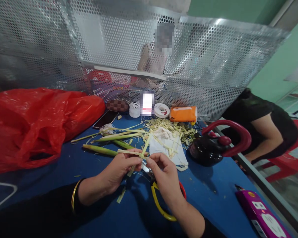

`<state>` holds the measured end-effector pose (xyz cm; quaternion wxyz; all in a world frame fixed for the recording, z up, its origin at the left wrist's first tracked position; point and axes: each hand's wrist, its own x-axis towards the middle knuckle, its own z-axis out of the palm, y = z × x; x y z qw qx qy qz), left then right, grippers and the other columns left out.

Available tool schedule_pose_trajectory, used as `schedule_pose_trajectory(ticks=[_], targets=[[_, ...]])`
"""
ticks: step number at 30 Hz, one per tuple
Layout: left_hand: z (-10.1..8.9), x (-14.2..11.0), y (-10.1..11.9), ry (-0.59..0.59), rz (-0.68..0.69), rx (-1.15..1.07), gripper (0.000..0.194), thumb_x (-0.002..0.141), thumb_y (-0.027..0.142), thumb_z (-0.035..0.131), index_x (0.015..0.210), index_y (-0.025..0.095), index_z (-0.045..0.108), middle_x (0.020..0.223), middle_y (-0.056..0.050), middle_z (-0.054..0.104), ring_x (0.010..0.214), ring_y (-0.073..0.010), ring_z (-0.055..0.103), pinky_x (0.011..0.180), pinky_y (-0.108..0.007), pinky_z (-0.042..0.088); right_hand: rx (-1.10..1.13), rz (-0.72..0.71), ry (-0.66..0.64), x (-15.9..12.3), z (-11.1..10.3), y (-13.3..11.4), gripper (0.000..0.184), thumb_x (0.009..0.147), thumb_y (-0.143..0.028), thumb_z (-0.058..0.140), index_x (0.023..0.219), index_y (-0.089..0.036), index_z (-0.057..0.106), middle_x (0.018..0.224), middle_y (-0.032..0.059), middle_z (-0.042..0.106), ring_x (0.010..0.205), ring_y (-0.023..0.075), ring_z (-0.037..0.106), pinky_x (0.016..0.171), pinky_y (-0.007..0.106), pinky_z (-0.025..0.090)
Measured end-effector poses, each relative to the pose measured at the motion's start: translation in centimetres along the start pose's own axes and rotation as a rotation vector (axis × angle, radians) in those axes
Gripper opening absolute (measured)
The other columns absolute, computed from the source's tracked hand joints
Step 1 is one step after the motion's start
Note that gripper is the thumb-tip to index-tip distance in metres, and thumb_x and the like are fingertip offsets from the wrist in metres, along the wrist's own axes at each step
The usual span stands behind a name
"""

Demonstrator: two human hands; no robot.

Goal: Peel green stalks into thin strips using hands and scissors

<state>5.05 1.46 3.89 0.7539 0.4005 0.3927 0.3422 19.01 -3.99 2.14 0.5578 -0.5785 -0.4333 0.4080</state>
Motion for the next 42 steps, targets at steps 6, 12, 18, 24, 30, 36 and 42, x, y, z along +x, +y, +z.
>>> schedule_pose_trajectory(ticks=[6,12,18,24,30,36,42], targets=[[-0.4,0.3,-0.6,-0.079,0.102,0.161,0.022,0.065,0.023,0.072,0.083,0.012,0.063,0.065,0.003,0.058,0.057,-0.0076,0.048,0.059,-0.02,0.036,-0.027,-0.038,-0.002,-0.3,0.3,0.1,0.024,0.075,-0.041,0.068,0.065,-0.019,0.063,0.079,0.005,0.069,0.077,0.0208,0.061,0.067,0.03,0.046],[-0.5,0.3,-0.5,-0.087,0.162,0.249,0.015,0.069,0.023,0.067,0.079,0.013,0.064,0.071,0.0,0.062,0.065,-0.0114,0.052,0.064,-0.023,0.038,-0.002,-0.061,-0.022,-0.5,0.4,0.0,0.023,0.076,-0.036,0.067,0.062,-0.02,0.058,0.09,0.0081,0.072,0.106,0.0277,0.06,0.086,0.037,0.044],[-0.7,0.5,-0.4,-0.064,0.181,0.265,0.013,0.069,0.022,0.066,0.078,0.013,0.066,0.07,0.0,0.062,0.066,-0.0116,0.052,0.065,-0.023,0.038,-0.027,-0.059,-0.037,-0.6,0.2,0.0,0.024,0.077,-0.037,0.066,0.062,-0.02,0.059,0.103,0.0105,0.071,0.108,0.0287,0.059,0.088,0.038,0.042],[-0.7,0.4,0.3,-0.106,0.064,0.239,0.016,0.063,0.023,0.069,0.076,0.013,0.069,0.061,0.003,0.057,0.052,-0.007,0.04,0.053,-0.021,0.03,-0.032,-0.024,0.072,-0.1,-0.4,-0.1,0.024,0.075,-0.043,0.069,0.081,-0.02,0.069,0.086,0.0047,0.071,0.082,0.0211,0.062,0.076,0.031,0.045],[-0.8,0.4,-0.4,-0.204,-0.004,0.331,0.026,0.072,0.037,0.066,0.061,0.014,0.066,0.049,0.003,0.047,0.048,-0.0076,0.034,0.05,-0.023,0.026,0.093,0.094,0.016,0.3,-0.5,0.0,0.025,0.07,-0.039,0.074,0.064,-0.018,0.061,0.062,-0.0028,0.06,0.057,0.0112,0.049,0.055,0.023,0.039],[-0.9,0.5,-0.8,-0.233,0.015,0.407,0.021,0.069,0.03,0.07,0.075,0.011,0.073,0.066,-0.002,0.062,0.066,-0.0126,0.05,0.067,-0.024,0.036,0.117,0.112,0.062,-0.1,-0.1,0.3,0.029,0.067,-0.037,0.076,0.061,-0.018,0.055,0.054,-0.005,0.054,0.051,0.0088,0.043,0.05,0.022,0.036],[-0.9,0.5,-0.6,-0.257,0.026,0.456,0.019,0.069,0.029,0.068,0.075,0.011,0.074,0.065,-0.002,0.062,0.065,-0.0134,0.052,0.065,-0.024,0.038,-0.022,0.055,0.071,0.4,-0.4,0.9,0.026,0.072,-0.039,0.07,0.065,-0.019,0.056,0.057,-0.0027,0.055,0.052,0.0126,0.048,0.052,0.026,0.04]])
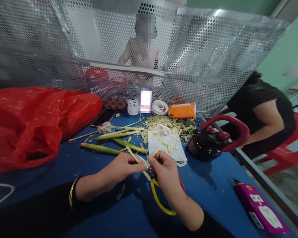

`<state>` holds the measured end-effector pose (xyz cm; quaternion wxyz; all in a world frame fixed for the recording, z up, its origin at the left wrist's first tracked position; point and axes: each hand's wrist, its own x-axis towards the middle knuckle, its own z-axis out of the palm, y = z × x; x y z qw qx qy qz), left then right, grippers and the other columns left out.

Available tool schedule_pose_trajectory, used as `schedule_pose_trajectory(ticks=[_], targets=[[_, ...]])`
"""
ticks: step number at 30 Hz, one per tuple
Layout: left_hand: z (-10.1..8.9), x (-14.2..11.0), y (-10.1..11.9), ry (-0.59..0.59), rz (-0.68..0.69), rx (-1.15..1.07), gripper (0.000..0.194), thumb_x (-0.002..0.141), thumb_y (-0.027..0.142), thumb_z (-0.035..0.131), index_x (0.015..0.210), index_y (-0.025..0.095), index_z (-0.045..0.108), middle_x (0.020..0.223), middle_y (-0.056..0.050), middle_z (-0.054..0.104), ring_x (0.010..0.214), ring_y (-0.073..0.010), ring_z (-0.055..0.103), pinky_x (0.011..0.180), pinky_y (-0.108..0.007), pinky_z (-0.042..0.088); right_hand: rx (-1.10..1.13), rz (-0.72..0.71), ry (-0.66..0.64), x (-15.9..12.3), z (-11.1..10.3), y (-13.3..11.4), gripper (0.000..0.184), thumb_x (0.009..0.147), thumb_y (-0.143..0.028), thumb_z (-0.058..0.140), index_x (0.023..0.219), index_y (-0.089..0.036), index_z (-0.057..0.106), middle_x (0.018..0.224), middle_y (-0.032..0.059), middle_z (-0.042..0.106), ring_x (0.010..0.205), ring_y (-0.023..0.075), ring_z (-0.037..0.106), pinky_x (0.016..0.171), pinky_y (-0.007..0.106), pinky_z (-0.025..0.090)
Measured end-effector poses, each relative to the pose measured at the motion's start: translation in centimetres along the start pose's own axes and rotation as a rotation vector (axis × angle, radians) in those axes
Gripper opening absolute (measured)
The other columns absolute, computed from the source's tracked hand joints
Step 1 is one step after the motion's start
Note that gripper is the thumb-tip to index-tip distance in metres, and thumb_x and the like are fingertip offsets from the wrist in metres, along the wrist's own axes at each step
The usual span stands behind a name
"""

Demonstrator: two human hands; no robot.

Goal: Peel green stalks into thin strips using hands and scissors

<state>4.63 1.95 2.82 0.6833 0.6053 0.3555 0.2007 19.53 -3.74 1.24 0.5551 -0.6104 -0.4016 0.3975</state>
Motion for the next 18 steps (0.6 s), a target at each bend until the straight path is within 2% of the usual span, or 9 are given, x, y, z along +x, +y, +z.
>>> schedule_pose_trajectory(ticks=[2,4,5,6,8,10,11,14,18], targets=[[0.1,-0.1,0.0,0.015,0.005,0.033,0.02,0.069,0.03,0.067,0.074,0.012,0.074,0.065,-0.002,0.063,0.065,-0.0141,0.053,0.064,-0.024,0.038,-0.135,-0.183,0.113,0.5,-0.5,0.1,0.023,0.073,-0.037,0.069,0.086,-0.018,0.062,0.076,0.003,0.063,0.07,0.019,0.058,0.064,0.032,0.047],[0.2,-0.2,-0.2,0.004,0.026,0.097,0.02,0.07,0.031,0.066,0.072,0.013,0.073,0.063,-0.002,0.062,0.065,-0.0146,0.053,0.062,-0.023,0.038,-0.321,-0.432,0.23,0.8,-0.9,0.1,0.037,0.075,-0.033,0.069,0.109,-0.02,0.061,0.104,0.0099,0.063,0.097,0.0256,0.059,0.082,0.04,0.046],[0.3,-0.3,-0.3,-0.008,0.044,0.139,0.02,0.071,0.032,0.065,0.071,0.013,0.073,0.062,-0.001,0.062,0.064,-0.0146,0.053,0.06,-0.023,0.038,-0.418,-0.546,0.226,0.9,-1.1,0.0,0.038,0.077,-0.031,0.068,0.113,-0.021,0.061,0.111,0.0111,0.062,0.105,0.0272,0.056,0.088,0.043,0.044],[0.4,-0.3,-0.5,-0.018,0.063,0.185,0.02,0.071,0.031,0.064,0.068,0.013,0.072,0.061,0.0,0.06,0.063,-0.0143,0.052,0.059,-0.022,0.038,-0.504,-0.637,0.17,0.8,-1.1,0.0,0.034,0.079,-0.029,0.068,0.112,-0.023,0.063,0.113,0.0106,0.062,0.109,0.0277,0.055,0.092,0.045,0.041],[0.6,-0.4,-0.9,-0.012,0.095,0.276,0.019,0.071,0.03,0.062,0.063,0.014,0.069,0.057,0.002,0.056,0.061,-0.0131,0.05,0.056,-0.021,0.036,-0.596,-0.743,-0.023,0.4,-1.0,0.0,0.016,0.082,-0.026,0.067,0.098,-0.026,0.068,0.102,0.0063,0.068,0.103,0.0258,0.059,0.096,0.046,0.036],[0.7,-0.4,-1.3,0.024,0.1,0.353,0.02,0.071,0.028,0.059,0.058,0.014,0.066,0.052,0.004,0.05,0.057,-0.0117,0.046,0.053,-0.02,0.033,-0.591,-0.75,-0.165,-0.2,-0.6,0.0,0.006,0.084,-0.022,0.066,0.087,-0.027,0.067,0.089,0.0014,0.07,0.091,0.0219,0.063,0.096,0.045,0.034],[0.7,-0.4,-1.5,0.042,0.096,0.38,0.021,0.071,0.028,0.058,0.057,0.014,0.065,0.051,0.004,0.047,0.055,-0.0112,0.044,0.052,-0.021,0.032,-0.575,-0.739,-0.191,-0.4,-0.4,0.0,0.007,0.085,-0.02,0.064,0.084,-0.026,0.066,0.085,0.0002,0.069,0.086,0.0201,0.063,0.095,0.044,0.035],[0.7,-0.3,-1.8,0.061,0.096,0.404,0.025,0.073,0.03,0.056,0.055,0.014,0.063,0.05,0.004,0.041,0.053,-0.0104,0.04,0.051,-0.021,0.03,-0.525,-0.716,-0.16,-0.8,0.1,0.1,0.012,0.088,-0.016,0.059,0.077,-0.023,0.06,0.077,0.0,0.064,0.076,0.0177,0.06,0.083,0.039,0.041],[0.6,-0.2,-1.6,-0.008,0.144,0.371,0.026,0.073,0.03,0.056,0.053,0.014,0.06,0.051,0.004,0.039,0.054,-0.0095,0.037,0.052,-0.021,0.029,-0.48,-0.695,-0.082,-1.0,0.1,0.0,0.015,0.089,-0.016,0.053,0.075,-0.021,0.053,0.075,0.0015,0.059,0.074,0.0184,0.055,0.069,0.033,0.042]])
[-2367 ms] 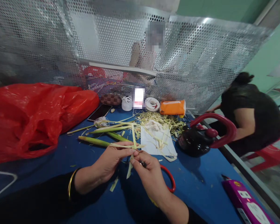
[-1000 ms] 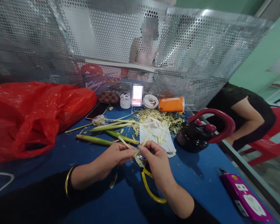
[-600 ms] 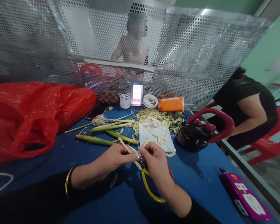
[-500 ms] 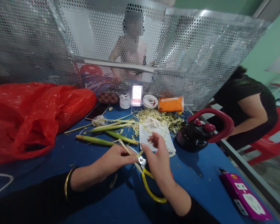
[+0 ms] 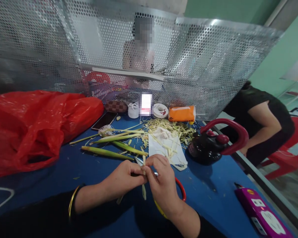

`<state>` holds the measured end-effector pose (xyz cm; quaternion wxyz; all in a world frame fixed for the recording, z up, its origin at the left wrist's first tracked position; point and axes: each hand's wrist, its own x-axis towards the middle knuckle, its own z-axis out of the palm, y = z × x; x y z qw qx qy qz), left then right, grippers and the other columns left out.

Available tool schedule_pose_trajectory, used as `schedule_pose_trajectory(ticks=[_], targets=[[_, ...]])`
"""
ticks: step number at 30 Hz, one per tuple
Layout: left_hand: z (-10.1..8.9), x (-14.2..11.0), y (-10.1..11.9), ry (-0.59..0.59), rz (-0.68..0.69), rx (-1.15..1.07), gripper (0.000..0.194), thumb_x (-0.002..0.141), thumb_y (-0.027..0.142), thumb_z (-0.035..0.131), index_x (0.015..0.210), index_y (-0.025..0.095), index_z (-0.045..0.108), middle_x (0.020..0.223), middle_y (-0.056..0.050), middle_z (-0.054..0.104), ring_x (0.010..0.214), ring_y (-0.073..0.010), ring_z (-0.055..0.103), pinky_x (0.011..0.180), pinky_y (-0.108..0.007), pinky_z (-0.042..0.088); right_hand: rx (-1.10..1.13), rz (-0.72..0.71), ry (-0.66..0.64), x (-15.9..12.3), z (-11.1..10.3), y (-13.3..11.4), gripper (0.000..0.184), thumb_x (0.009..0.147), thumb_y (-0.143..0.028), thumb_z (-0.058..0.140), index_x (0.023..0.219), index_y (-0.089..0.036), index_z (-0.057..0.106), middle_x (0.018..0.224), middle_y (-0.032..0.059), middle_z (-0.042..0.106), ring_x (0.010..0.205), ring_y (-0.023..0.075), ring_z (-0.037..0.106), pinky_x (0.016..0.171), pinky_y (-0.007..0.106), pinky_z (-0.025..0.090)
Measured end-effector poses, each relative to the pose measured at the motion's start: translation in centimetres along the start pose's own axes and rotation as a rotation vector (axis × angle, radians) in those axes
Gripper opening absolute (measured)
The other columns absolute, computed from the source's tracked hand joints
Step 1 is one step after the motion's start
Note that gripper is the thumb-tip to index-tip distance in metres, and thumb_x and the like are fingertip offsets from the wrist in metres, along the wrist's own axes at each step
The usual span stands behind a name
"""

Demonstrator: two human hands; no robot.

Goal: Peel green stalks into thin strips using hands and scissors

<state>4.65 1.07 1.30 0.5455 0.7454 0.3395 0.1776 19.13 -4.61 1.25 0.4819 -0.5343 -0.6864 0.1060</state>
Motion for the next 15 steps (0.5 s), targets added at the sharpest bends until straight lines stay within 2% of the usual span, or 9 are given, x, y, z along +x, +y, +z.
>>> schedule_pose_trajectory(ticks=[4,10,12,15], targets=[[0.0,0.0,0.1,-0.065,0.027,-0.024,0.024,0.069,0.026,0.055,0.048,0.016,0.052,0.051,0.005,0.036,0.055,-0.0094,0.035,0.052,-0.022,0.027,-0.013,-0.004,0.007,-0.3,0.0,-0.1,0.016,0.089,-0.016,0.05,0.074,-0.021,0.052,0.077,0.0025,0.058,0.076,0.0191,0.055,0.071,0.034,0.042],[-0.3,-0.1,0.7,-0.141,-0.032,-0.063,0.033,0.066,0.023,0.054,0.042,0.018,0.032,0.046,0.006,0.025,0.049,-0.0081,0.025,0.049,-0.025,0.019,-0.032,0.004,-0.006,-0.3,0.0,-0.4,0.016,0.089,-0.016,0.049,0.074,-0.022,0.052,0.078,0.0037,0.06,0.079,0.0203,0.056,0.074,0.035,0.042],[-0.4,-0.2,1.0,-0.153,-0.077,-0.107,0.037,0.065,0.024,0.058,0.041,0.019,0.031,0.044,0.007,0.023,0.048,-0.0077,0.023,0.048,-0.025,0.018,-0.038,0.008,-0.009,-0.2,-0.1,-0.5,0.016,0.089,-0.017,0.049,0.074,-0.023,0.052,0.077,0.0036,0.061,0.078,0.0203,0.057,0.073,0.035,0.042],[-0.6,-0.2,1.3,-0.19,-0.13,-0.142,0.036,0.064,0.026,0.063,0.041,0.018,0.037,0.041,0.007,0.029,0.046,-0.0072,0.026,0.047,-0.025,0.02,-0.043,-0.002,-0.007,-0.2,0.0,-0.5,0.017,0.089,-0.016,0.05,0.073,-0.022,0.052,0.076,0.0029,0.061,0.076,0.0196,0.057,0.072,0.034,0.043]])
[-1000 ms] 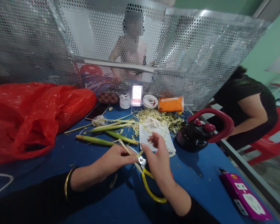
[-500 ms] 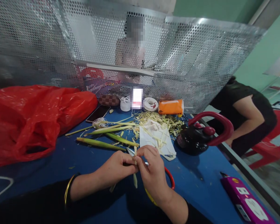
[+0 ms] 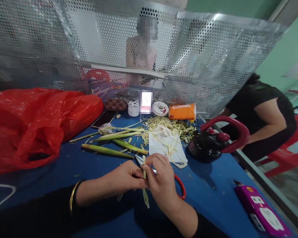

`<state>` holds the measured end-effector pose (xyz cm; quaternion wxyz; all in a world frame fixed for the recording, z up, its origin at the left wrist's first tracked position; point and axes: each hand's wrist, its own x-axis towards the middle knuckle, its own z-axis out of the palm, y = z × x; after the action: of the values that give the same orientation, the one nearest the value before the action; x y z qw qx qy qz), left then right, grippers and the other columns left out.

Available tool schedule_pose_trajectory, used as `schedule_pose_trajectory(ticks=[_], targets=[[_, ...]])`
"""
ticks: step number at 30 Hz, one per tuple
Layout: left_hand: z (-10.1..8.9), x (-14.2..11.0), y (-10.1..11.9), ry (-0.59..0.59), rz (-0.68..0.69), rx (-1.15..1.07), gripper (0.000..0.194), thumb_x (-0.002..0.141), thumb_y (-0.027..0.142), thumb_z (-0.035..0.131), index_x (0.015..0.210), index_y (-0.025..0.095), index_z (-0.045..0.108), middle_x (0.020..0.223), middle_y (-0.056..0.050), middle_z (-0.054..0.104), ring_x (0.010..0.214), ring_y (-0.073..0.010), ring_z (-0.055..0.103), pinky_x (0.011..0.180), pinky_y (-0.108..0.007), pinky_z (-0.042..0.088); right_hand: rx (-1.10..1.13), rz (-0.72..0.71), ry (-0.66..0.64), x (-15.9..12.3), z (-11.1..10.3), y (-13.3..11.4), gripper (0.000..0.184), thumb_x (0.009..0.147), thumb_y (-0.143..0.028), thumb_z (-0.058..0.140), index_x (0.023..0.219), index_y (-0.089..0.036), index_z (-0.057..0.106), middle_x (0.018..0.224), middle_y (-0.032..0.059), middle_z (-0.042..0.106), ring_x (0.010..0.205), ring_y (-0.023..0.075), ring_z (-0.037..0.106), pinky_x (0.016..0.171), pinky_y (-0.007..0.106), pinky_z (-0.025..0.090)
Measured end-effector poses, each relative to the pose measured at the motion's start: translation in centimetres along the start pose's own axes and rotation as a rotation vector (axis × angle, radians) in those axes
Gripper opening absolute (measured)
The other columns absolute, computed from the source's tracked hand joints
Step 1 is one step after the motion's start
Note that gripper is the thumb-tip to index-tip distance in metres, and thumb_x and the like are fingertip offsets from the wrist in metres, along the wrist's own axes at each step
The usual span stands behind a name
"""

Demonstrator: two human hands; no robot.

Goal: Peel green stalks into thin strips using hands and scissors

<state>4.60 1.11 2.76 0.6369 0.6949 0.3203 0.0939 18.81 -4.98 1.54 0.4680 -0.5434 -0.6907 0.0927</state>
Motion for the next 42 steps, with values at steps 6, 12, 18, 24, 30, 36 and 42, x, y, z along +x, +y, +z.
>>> schedule_pose_trajectory(ticks=[6,12,18,24,30,36,42], targets=[[-0.2,-0.2,0.4,-0.006,-0.065,-0.072,0.021,0.066,0.029,0.065,0.052,0.015,0.062,0.043,0.005,0.043,0.045,-0.0082,0.035,0.047,-0.024,0.023,0.005,0.053,0.011,0.6,-0.2,0.8,0.017,0.09,-0.022,0.05,0.077,-0.022,0.059,0.079,0.0041,0.065,0.079,0.0201,0.06,0.073,0.033,0.044],[-1.1,0.0,0.7,0.05,-0.114,-0.335,0.041,0.078,0.051,0.058,0.068,0.013,0.068,0.054,0.002,0.049,0.045,-0.0062,0.031,0.046,-0.023,0.018,0.025,0.177,-0.057,2.0,-2.5,1.9,0.024,0.094,-0.034,0.046,0.092,-0.022,0.068,0.095,0.0067,0.07,0.093,0.023,0.063,0.083,0.037,0.045],[-1.7,0.0,1.0,0.13,-0.105,-0.347,0.029,0.07,0.043,0.067,0.065,0.014,0.066,0.051,0.005,0.044,0.045,-0.0068,0.031,0.046,-0.024,0.016,-0.006,0.076,-0.272,2.6,-4.1,1.9,0.013,0.089,-0.03,0.056,0.089,-0.027,0.068,0.087,0.0018,0.071,0.084,0.0207,0.064,0.094,0.045,0.04],[-1.4,-0.1,1.1,0.113,-0.106,-0.338,0.023,0.067,0.035,0.066,0.071,0.012,0.071,0.047,0.005,0.044,0.043,-0.0067,0.032,0.047,-0.023,0.018,-0.117,-0.032,-0.287,2.4,-3.5,1.9,0.018,0.09,-0.022,0.054,0.073,-0.025,0.06,0.072,-0.0029,0.067,0.072,0.0162,0.062,0.102,0.047,0.032],[-1.7,0.5,0.7,0.187,-0.154,-0.726,0.02,0.071,0.03,0.067,0.066,0.013,0.058,0.052,0.005,0.048,0.044,-0.0044,0.036,0.046,-0.019,0.022,-0.238,-0.141,0.173,1.8,-3.5,1.8,0.014,0.088,-0.02,0.055,0.096,-0.024,0.065,0.103,0.0088,0.067,0.106,0.0261,0.058,0.095,0.046,0.04],[-1.8,0.9,0.1,0.138,-0.09,-0.959,0.012,0.073,0.019,0.064,0.077,0.014,0.055,0.05,0.005,0.047,0.043,-0.0049,0.037,0.044,-0.018,0.022,-0.049,0.076,0.074,1.6,-2.8,1.5,0.012,0.087,-0.03,0.058,0.082,-0.024,0.067,0.087,0.0051,0.072,0.09,0.0248,0.064,0.084,0.04,0.046],[-1.0,0.9,-0.3,0.135,-0.098,-0.879,0.022,0.073,0.03,0.069,0.082,0.014,0.058,0.053,0.003,0.054,0.046,-0.0067,0.045,0.047,-0.019,0.032,0.148,0.27,-0.118,1.4,-1.2,0.4,0.014,0.082,-0.032,0.062,0.075,-0.022,0.068,0.073,0.002,0.07,0.072,0.0201,0.064,0.071,0.032,0.049]])
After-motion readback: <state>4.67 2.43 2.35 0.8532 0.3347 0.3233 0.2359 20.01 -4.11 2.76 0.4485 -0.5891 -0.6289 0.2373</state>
